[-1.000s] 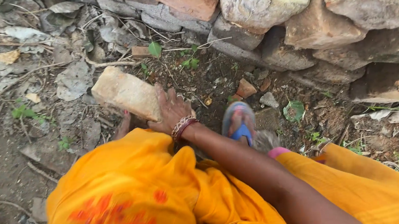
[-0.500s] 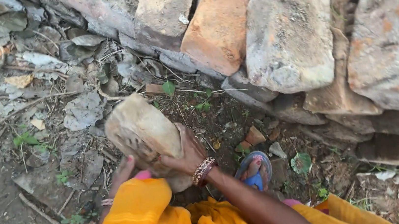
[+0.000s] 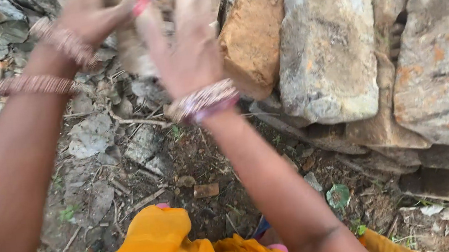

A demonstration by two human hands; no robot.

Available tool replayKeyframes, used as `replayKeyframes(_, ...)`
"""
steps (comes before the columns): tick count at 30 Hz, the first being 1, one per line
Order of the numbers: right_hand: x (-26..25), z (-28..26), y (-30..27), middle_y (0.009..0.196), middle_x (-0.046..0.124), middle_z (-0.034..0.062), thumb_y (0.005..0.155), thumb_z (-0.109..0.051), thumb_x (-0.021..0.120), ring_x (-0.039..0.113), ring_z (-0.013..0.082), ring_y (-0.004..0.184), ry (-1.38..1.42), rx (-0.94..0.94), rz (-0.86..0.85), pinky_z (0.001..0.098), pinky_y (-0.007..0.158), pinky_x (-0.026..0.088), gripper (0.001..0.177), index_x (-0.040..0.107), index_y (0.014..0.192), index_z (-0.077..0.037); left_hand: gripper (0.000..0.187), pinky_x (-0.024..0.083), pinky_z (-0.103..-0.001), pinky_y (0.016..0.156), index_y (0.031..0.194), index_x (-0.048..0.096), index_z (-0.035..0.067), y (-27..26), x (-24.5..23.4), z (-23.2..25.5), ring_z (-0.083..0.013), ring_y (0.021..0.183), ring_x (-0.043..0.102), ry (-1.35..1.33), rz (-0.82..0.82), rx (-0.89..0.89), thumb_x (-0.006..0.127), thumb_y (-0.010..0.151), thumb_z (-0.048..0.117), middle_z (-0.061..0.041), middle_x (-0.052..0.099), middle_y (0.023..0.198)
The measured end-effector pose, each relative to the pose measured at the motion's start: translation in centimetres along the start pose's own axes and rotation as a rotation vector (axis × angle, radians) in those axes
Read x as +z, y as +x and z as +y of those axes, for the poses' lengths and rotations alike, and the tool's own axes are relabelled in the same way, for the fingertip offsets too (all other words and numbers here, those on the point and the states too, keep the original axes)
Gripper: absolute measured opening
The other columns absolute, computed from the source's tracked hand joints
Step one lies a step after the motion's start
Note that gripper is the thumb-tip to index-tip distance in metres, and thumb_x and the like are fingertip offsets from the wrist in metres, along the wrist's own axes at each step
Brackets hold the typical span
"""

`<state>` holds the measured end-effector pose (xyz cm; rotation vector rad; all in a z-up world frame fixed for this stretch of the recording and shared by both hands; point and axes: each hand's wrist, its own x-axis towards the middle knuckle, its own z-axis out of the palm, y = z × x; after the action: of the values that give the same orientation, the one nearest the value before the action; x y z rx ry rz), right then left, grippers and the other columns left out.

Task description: The person picks up loose bricks one at a time from a pile on the ground and places them into a row on the ground, turning and aligning each brick by hand to form a line.

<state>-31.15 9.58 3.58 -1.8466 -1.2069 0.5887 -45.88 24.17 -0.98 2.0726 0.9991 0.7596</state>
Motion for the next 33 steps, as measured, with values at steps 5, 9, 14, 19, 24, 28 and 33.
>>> replayKeyframes(5,0.3,3.6,-3.2,0.161,0.033,0.0314,0.1,-0.052,0.056,0.041,0.0404,0.147,-0.188,-0.424,0.151,0.0547,0.121,0.039,0.089,0.019,0.161,0.003,0.06,0.054,-0.041,0.075,0.129,0.064,0.004,5.8,4.4,-0.1,-0.0208,0.094,0.065,-0.015,-0.212,-0.196,0.077,0.088,0.047,-0.016,0.07,0.115)
replayKeyframes(9,-2.5,4.4,-5.6,0.164,0.03,0.0271,0.103,-0.054,0.055,0.033,0.0405,0.155,-0.199,-0.508,0.047,0.0533,0.13,0.027,0.084,0.025,0.16,-0.001,0.048,0.049,-0.04,0.068,0.113,0.074,0.006,5.6,5.4,-0.7,-0.0224,0.082,0.064,-0.069,-0.161,-0.458,0.075,0.09,0.049,-0.013,0.073,0.1)
replayKeyframes(14,-8.7,4.0,-8.1,0.168,0.027,0.0218,0.099,-0.057,0.059,0.025,0.039,0.16,-0.362,-0.508,-0.028,0.0601,0.13,0.013,0.08,0.036,0.159,-0.011,0.045,0.053,-0.042,0.075,0.115,0.072,0.001,6.5,5.5,-0.4,-0.0256,0.088,0.067,0.269,-0.275,-0.329,0.07,0.1,0.044,-0.016,0.074,0.103)
replayKeyframes(19,-16.7,5.5,-8.3,0.166,0.024,0.0212,0.098,-0.062,0.065,0.016,0.0366,0.157,-0.617,-0.666,0.015,0.0614,0.127,0.004,0.076,0.046,0.156,-0.016,0.051,0.055,-0.041,0.093,0.138,0.059,0.004,5.6,6.1,2.9,-0.0284,0.106,0.067,0.256,-0.145,-0.294,0.071,0.093,0.024,-0.02,0.067,0.124)
replayKeyframes(24,-27.1,7.6,-7.9,0.169,0.022,0.0214,0.102,-0.061,0.068,0.013,0.0386,0.158,-0.816,-0.648,0.08,0.067,0.125,0.004,0.076,0.05,0.157,-0.011,0.073,0.035,-0.046,0.117,0.154,0.04,-0.004,8.4,8.2,-3.2,-0.0427,0.14,0.037,0.533,-0.108,0.127,0.068,0.093,0.025,-0.032,0.037,0.154)
replayKeyframes(28,-35.7,8.7,-8.7,0.166,0.027,0.031,0.105,-0.054,0.066,0.019,0.0463,0.154,-0.989,-0.65,0.188,0.0706,0.12,0.01,0.073,0.052,0.156,-0.004,0.079,0.015,-0.054,0.125,0.161,0.03,-0.002,9.8,10.3,-1.4,-0.0505,0.153,0.01,0.757,-0.151,0.034,0.05,0.105,0.05,-0.031,0.012,0.167)
replayKeyframes(33,-45.1,11.6,-7.5,0.132,0.055,0.0317,0.104,-0.058,0.064,0.049,0.0442,0.129,-1.039,-0.299,0.283,0.0611,0.106,0.037,0.068,0.059,0.136,0.002,0.087,0.013,-0.056,0.118,0.157,0.028,0.003,6.8,14.5,16.8,-0.0451,0.152,0.012,0.515,-0.104,0.02,0.038,0.099,0.067,-0.028,0.017,0.163)
